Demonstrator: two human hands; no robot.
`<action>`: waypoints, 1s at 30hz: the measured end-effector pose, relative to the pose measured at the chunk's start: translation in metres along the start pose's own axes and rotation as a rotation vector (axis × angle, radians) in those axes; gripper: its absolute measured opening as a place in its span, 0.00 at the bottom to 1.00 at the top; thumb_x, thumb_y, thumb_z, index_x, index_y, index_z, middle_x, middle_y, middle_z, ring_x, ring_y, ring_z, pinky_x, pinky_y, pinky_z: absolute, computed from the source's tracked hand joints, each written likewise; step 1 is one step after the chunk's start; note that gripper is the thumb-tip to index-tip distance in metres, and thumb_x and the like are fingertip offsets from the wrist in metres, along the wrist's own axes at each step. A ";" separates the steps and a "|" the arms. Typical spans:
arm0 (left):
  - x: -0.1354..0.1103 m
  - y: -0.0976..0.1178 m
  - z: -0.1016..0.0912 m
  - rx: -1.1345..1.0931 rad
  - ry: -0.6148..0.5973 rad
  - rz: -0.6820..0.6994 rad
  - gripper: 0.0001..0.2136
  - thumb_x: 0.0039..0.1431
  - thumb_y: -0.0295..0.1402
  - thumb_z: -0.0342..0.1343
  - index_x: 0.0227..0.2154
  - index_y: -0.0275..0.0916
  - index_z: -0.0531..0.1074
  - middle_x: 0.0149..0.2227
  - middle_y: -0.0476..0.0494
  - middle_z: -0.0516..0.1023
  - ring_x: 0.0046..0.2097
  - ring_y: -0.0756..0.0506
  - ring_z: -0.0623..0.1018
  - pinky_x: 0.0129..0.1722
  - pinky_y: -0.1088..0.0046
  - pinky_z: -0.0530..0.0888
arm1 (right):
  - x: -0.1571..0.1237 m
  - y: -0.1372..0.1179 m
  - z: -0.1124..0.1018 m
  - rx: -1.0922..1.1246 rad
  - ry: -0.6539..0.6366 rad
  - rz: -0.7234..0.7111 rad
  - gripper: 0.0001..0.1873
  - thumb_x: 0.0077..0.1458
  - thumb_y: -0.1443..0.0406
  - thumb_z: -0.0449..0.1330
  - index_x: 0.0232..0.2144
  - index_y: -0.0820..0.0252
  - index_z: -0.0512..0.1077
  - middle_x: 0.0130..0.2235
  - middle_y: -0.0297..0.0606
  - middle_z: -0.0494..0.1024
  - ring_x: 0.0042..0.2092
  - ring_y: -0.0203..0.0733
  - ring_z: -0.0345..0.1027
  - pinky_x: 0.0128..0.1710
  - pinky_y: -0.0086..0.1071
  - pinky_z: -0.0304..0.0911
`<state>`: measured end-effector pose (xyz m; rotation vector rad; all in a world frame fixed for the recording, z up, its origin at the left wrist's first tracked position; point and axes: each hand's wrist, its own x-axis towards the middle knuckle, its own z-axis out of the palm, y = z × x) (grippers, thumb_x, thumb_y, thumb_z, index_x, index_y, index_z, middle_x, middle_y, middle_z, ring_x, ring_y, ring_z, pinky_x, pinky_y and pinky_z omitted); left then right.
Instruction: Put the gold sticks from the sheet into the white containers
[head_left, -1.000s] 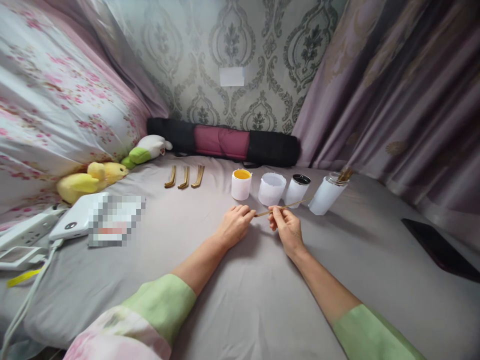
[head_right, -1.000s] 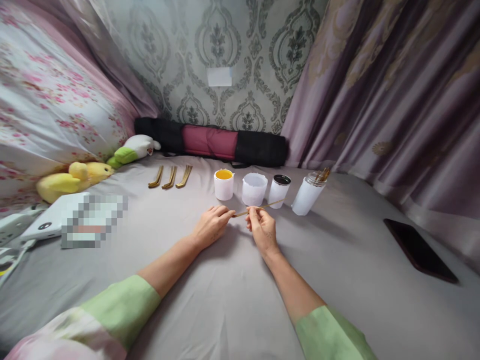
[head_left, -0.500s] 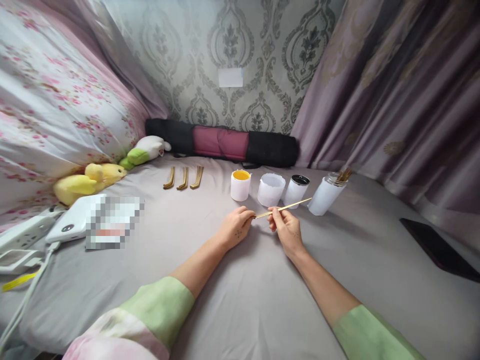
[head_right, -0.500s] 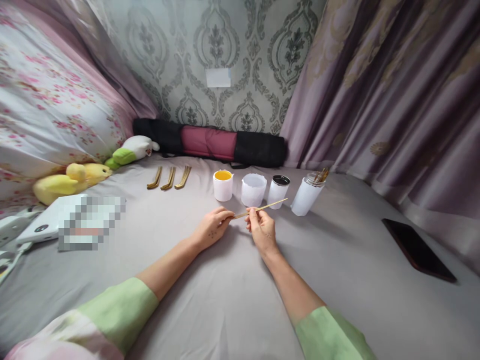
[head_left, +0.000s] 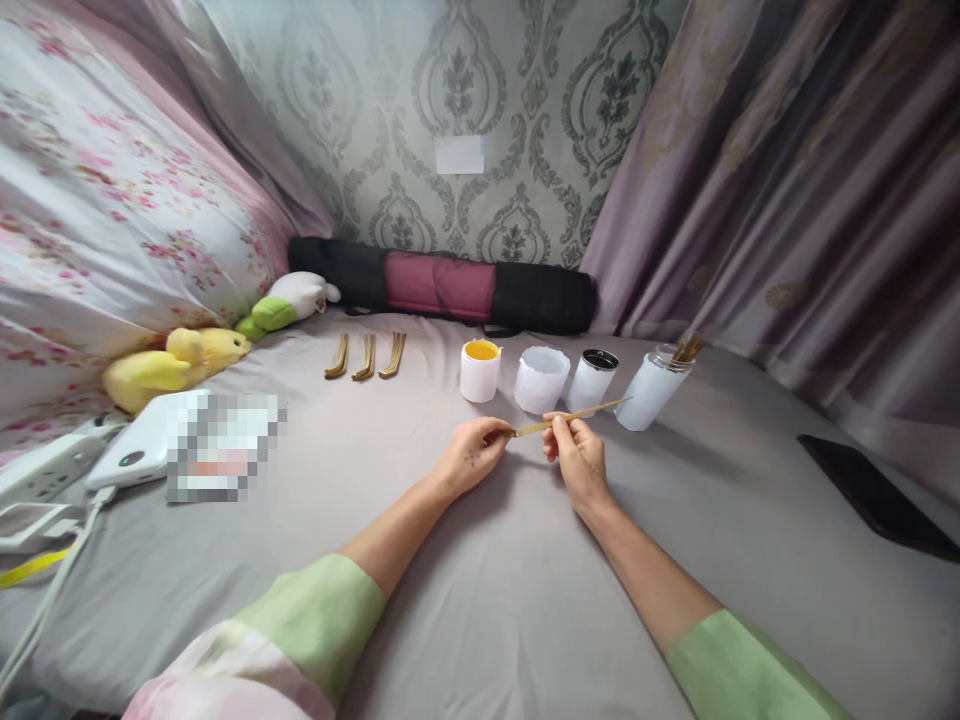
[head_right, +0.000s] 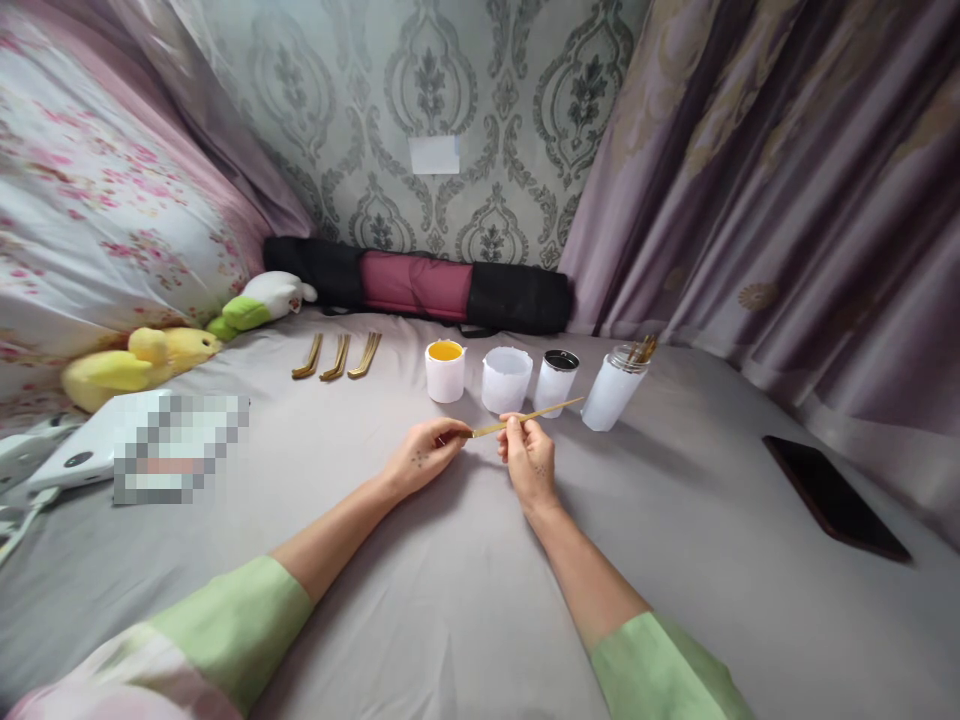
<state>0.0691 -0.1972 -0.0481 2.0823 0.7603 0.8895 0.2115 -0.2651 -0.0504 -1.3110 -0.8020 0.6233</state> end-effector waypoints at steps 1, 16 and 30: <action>0.000 -0.001 0.001 -0.029 -0.009 -0.022 0.10 0.51 0.28 0.48 0.34 0.35 0.74 0.29 0.45 0.76 0.29 0.51 0.71 0.31 0.77 0.68 | 0.000 0.000 0.000 0.000 0.012 -0.003 0.19 0.48 0.52 0.54 0.32 0.62 0.68 0.23 0.31 0.67 0.20 0.28 0.59 0.18 0.23 0.55; 0.003 0.006 -0.002 -0.755 -0.197 -0.416 0.14 0.46 0.26 0.53 0.39 0.31 0.71 0.31 0.40 0.74 0.25 0.54 0.71 0.24 0.78 0.67 | 0.001 0.001 -0.002 -0.021 0.052 -0.036 0.18 0.48 0.52 0.53 0.32 0.61 0.68 0.23 0.30 0.66 0.21 0.28 0.58 0.18 0.22 0.55; 0.004 0.002 -0.002 -0.938 -0.216 -0.516 0.11 0.47 0.26 0.54 0.36 0.28 0.70 0.28 0.39 0.73 0.24 0.54 0.71 0.22 0.79 0.66 | -0.002 0.000 -0.001 -0.054 0.008 -0.045 0.17 0.50 0.53 0.52 0.33 0.62 0.67 0.23 0.30 0.65 0.21 0.28 0.58 0.18 0.22 0.55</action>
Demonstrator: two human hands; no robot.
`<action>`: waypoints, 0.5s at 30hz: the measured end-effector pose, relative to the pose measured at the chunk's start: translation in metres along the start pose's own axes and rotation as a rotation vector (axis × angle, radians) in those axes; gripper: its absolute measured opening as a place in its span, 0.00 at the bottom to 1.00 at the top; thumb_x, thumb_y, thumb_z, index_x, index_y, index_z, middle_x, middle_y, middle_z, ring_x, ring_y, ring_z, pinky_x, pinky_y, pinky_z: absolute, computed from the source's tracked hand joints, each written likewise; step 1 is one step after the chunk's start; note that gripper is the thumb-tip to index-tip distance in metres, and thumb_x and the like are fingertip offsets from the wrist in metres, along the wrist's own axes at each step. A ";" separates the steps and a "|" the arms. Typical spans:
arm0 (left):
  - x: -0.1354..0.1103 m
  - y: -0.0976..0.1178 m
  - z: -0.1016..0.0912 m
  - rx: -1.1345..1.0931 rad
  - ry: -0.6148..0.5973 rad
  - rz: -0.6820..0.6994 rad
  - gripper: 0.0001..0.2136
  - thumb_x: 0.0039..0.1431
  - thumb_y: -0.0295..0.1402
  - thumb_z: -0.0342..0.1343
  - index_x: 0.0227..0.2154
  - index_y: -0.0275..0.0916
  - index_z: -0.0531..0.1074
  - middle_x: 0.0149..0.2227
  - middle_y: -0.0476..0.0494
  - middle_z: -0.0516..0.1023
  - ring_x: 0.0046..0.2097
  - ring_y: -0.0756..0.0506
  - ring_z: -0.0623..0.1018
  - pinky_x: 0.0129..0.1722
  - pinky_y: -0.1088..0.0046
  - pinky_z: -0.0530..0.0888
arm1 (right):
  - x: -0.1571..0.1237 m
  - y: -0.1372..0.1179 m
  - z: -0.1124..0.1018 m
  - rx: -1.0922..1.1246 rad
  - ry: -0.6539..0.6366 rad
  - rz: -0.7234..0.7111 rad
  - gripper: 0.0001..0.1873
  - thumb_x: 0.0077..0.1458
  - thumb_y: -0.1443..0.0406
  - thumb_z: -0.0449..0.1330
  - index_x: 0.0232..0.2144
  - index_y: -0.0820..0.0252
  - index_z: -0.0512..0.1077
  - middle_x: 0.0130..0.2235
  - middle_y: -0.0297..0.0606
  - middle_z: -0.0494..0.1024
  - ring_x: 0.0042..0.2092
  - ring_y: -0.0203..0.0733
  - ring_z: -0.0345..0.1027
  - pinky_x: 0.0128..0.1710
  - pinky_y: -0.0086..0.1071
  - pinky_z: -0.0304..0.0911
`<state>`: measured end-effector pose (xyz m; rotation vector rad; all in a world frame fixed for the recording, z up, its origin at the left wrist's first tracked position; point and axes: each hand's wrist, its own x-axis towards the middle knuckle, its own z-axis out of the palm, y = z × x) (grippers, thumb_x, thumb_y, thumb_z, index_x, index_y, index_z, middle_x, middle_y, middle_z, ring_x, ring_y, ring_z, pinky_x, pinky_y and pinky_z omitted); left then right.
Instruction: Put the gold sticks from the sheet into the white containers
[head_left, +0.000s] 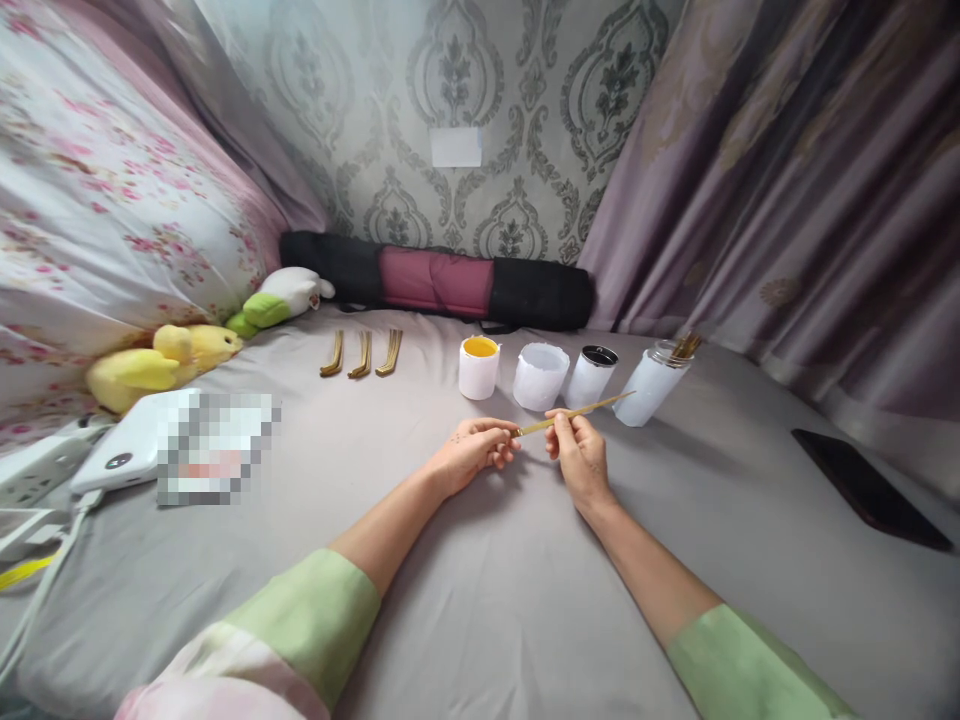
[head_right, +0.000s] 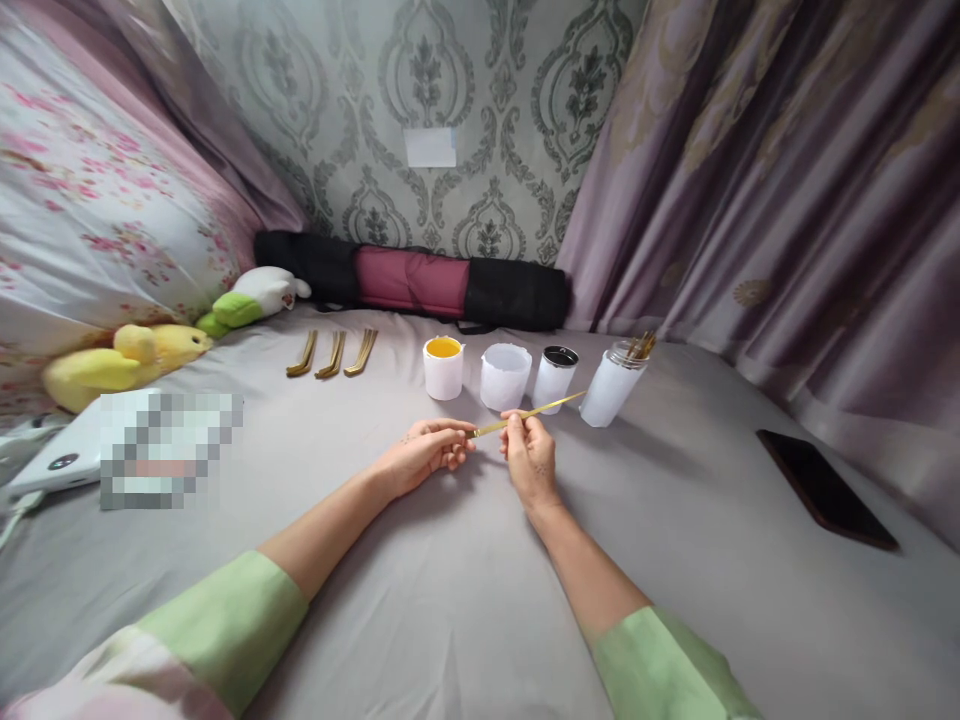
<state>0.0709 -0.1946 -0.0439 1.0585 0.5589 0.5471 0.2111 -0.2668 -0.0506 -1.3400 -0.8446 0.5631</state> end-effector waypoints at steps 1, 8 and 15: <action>0.000 0.000 0.000 -0.004 -0.004 -0.002 0.11 0.47 0.26 0.54 0.35 0.28 0.70 0.28 0.39 0.73 0.24 0.53 0.71 0.22 0.79 0.66 | 0.000 0.000 0.000 0.001 0.000 -0.002 0.17 0.50 0.53 0.52 0.33 0.61 0.67 0.23 0.30 0.65 0.21 0.28 0.58 0.18 0.22 0.55; 0.002 -0.003 -0.003 -0.025 0.001 -0.021 0.11 0.47 0.24 0.54 0.35 0.28 0.69 0.28 0.39 0.73 0.24 0.53 0.71 0.23 0.78 0.65 | 0.000 0.003 0.001 -0.007 -0.005 0.030 0.17 0.50 0.53 0.52 0.33 0.61 0.68 0.22 0.29 0.65 0.20 0.28 0.57 0.18 0.22 0.54; 0.006 -0.007 -0.007 -0.046 -0.019 -0.044 0.10 0.48 0.25 0.53 0.35 0.28 0.70 0.28 0.39 0.73 0.25 0.53 0.71 0.23 0.79 0.65 | 0.000 0.000 0.001 -0.008 -0.007 0.031 0.17 0.49 0.53 0.53 0.33 0.62 0.68 0.21 0.29 0.65 0.20 0.28 0.57 0.17 0.22 0.53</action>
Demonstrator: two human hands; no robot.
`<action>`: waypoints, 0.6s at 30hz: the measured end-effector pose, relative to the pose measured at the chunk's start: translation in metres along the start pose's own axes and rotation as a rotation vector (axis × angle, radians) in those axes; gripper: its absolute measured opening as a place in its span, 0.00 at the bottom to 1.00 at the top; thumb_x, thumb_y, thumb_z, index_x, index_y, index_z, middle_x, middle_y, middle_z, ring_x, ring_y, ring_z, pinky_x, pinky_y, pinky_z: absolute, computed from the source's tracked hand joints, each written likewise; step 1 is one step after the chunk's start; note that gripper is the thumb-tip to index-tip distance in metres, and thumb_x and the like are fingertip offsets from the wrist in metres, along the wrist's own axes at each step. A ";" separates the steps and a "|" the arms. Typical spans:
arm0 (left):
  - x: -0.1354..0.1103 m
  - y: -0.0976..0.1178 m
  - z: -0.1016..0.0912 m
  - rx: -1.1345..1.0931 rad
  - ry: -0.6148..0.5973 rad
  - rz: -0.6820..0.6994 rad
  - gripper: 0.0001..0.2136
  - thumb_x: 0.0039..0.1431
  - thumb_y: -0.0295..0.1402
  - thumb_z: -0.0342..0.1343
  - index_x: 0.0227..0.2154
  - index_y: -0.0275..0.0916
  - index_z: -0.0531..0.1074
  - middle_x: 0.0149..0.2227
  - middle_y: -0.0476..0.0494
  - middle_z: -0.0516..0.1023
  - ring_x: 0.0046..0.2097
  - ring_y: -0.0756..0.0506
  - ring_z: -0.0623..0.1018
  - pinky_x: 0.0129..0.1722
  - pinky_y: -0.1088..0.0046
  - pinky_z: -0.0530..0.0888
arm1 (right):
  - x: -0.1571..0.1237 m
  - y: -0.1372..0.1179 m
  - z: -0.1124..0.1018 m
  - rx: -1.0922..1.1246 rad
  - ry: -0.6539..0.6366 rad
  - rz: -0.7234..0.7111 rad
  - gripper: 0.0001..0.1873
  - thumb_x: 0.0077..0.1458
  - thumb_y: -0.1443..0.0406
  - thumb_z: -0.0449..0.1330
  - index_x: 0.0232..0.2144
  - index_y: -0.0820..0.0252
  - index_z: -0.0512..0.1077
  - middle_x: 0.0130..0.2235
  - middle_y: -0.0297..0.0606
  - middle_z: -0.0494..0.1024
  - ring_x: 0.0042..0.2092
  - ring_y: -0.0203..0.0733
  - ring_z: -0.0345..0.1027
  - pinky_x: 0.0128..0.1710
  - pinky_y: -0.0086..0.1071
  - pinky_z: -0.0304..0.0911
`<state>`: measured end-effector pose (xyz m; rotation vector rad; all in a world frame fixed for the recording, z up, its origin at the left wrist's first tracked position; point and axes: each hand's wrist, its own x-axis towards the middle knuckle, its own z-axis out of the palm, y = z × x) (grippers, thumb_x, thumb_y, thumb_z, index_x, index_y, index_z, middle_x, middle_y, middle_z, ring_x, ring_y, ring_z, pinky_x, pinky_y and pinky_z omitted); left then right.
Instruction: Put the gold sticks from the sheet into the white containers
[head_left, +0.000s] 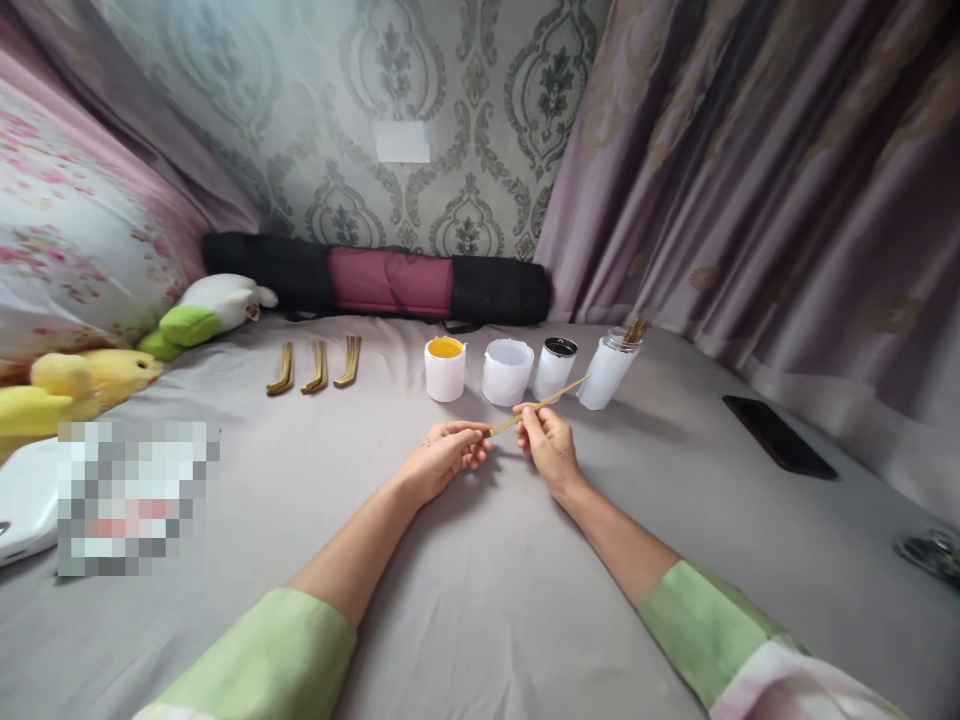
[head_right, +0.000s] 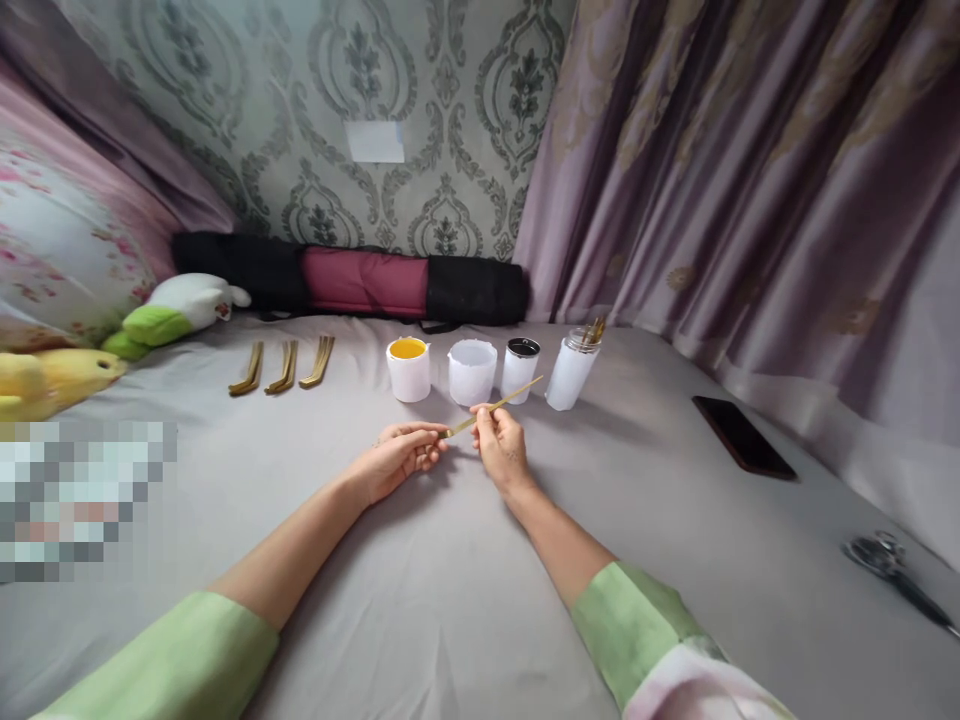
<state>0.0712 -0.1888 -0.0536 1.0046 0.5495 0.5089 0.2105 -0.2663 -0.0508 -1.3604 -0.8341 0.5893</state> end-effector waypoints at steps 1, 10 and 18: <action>0.000 0.000 0.000 -0.002 0.001 -0.006 0.10 0.48 0.25 0.53 0.35 0.28 0.70 0.28 0.39 0.73 0.25 0.53 0.71 0.23 0.79 0.65 | 0.000 -0.001 0.000 0.000 0.005 -0.001 0.17 0.49 0.53 0.53 0.33 0.62 0.68 0.21 0.29 0.65 0.20 0.28 0.57 0.17 0.22 0.53; -0.001 0.005 0.001 -0.020 0.013 -0.048 0.09 0.48 0.23 0.53 0.34 0.28 0.71 0.27 0.40 0.73 0.25 0.53 0.71 0.22 0.79 0.66 | 0.004 -0.011 -0.010 0.015 0.061 -0.042 0.16 0.50 0.54 0.52 0.32 0.61 0.68 0.22 0.30 0.65 0.20 0.27 0.57 0.18 0.23 0.54; -0.005 0.009 0.003 -0.025 0.027 -0.060 0.08 0.49 0.23 0.53 0.34 0.27 0.71 0.27 0.39 0.73 0.25 0.53 0.71 0.23 0.80 0.66 | 0.013 -0.018 -0.020 0.041 0.123 -0.087 0.17 0.49 0.53 0.53 0.32 0.61 0.69 0.23 0.30 0.65 0.20 0.28 0.57 0.17 0.23 0.54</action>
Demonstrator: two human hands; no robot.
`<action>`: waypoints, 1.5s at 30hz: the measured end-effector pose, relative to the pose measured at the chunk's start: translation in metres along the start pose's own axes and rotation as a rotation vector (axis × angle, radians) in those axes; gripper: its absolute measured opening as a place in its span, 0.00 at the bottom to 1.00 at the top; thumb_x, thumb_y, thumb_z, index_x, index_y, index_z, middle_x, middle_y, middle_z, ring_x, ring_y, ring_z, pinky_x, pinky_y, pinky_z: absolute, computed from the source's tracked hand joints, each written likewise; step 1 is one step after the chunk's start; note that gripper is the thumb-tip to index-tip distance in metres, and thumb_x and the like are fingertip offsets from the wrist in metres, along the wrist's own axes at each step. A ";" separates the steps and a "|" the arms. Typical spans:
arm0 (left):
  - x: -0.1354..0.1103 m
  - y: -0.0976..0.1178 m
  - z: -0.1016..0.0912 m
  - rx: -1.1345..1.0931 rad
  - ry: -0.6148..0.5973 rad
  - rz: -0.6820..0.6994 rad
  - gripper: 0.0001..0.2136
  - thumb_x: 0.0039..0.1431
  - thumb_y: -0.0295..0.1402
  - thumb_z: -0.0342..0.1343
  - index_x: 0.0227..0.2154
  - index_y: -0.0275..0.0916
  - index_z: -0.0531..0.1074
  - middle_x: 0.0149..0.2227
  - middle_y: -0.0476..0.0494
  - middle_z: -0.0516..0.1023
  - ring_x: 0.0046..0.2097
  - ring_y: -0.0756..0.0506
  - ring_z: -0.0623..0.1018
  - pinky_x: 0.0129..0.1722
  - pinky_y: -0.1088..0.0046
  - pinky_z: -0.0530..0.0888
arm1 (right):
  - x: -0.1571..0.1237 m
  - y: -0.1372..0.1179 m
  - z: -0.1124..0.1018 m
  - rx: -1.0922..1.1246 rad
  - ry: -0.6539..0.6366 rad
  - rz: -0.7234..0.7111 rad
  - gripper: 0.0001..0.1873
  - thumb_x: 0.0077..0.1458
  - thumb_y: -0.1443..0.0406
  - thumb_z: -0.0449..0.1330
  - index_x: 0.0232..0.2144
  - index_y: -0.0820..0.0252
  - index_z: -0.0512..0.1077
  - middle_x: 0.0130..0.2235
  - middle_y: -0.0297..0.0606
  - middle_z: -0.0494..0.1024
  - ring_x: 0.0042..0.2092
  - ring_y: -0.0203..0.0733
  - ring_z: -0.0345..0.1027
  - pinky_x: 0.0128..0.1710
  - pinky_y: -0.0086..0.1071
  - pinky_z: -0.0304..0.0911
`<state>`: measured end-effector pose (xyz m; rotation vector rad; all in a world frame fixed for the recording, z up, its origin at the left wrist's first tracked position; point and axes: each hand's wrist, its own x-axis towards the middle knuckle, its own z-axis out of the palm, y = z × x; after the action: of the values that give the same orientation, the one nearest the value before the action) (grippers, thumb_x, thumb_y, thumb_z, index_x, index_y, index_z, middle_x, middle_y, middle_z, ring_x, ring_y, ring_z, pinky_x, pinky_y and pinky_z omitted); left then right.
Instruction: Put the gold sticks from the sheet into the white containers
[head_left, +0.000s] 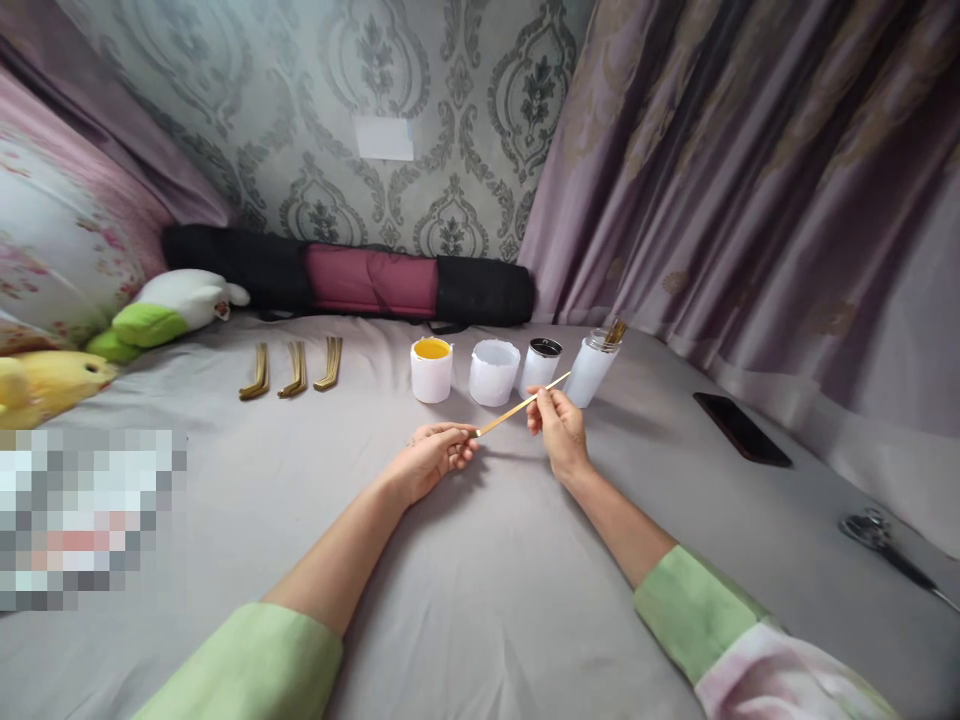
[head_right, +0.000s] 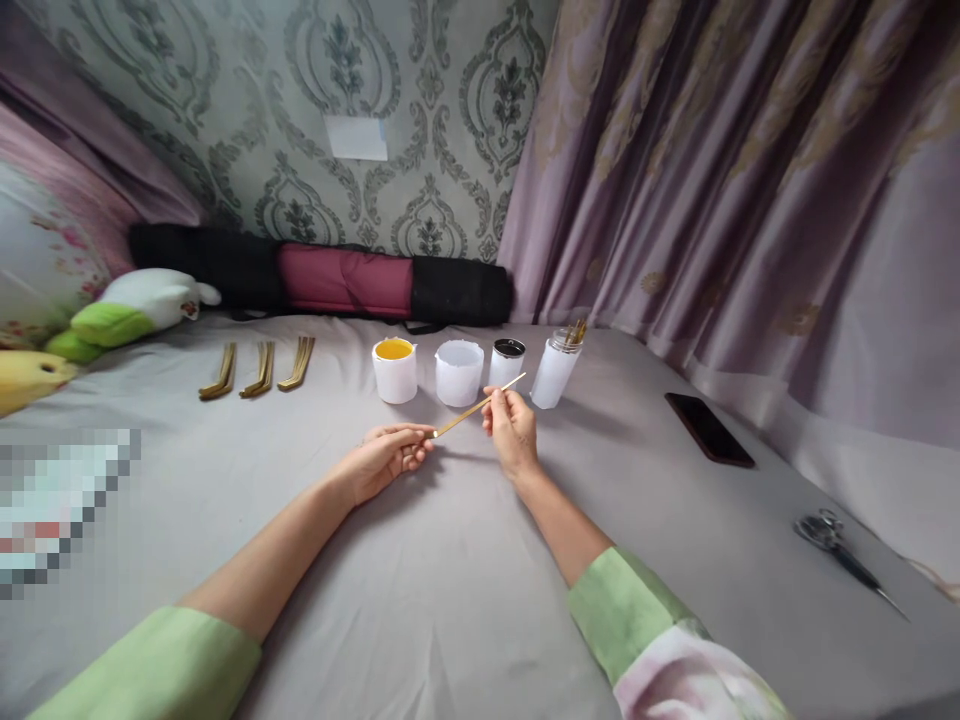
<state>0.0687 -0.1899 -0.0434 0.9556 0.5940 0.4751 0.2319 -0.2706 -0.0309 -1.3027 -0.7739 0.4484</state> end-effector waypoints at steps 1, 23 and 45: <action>0.000 0.000 0.000 -0.002 -0.003 -0.001 0.08 0.49 0.23 0.53 0.34 0.27 0.71 0.27 0.39 0.73 0.25 0.53 0.71 0.23 0.80 0.66 | 0.001 -0.001 -0.001 0.005 0.009 -0.005 0.17 0.49 0.53 0.53 0.32 0.60 0.69 0.23 0.30 0.65 0.20 0.28 0.57 0.17 0.23 0.53; 0.000 0.001 -0.001 -0.036 0.002 -0.016 0.07 0.49 0.22 0.52 0.32 0.28 0.71 0.26 0.40 0.73 0.25 0.53 0.71 0.22 0.80 0.67 | 0.015 -0.022 -0.026 0.046 0.074 -0.110 0.16 0.50 0.54 0.53 0.32 0.61 0.69 0.24 0.31 0.66 0.20 0.27 0.57 0.18 0.24 0.54; 0.001 0.001 -0.010 -0.105 -0.032 -0.021 0.07 0.51 0.25 0.54 0.34 0.29 0.72 0.30 0.40 0.74 0.27 0.55 0.72 0.28 0.81 0.70 | 0.014 -0.050 -0.046 0.032 0.093 -0.123 0.14 0.49 0.55 0.55 0.28 0.61 0.67 0.22 0.30 0.65 0.20 0.27 0.58 0.18 0.24 0.55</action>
<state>0.0628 -0.1828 -0.0473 0.8546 0.5440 0.4675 0.2686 -0.3041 0.0174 -1.2298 -0.7612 0.2992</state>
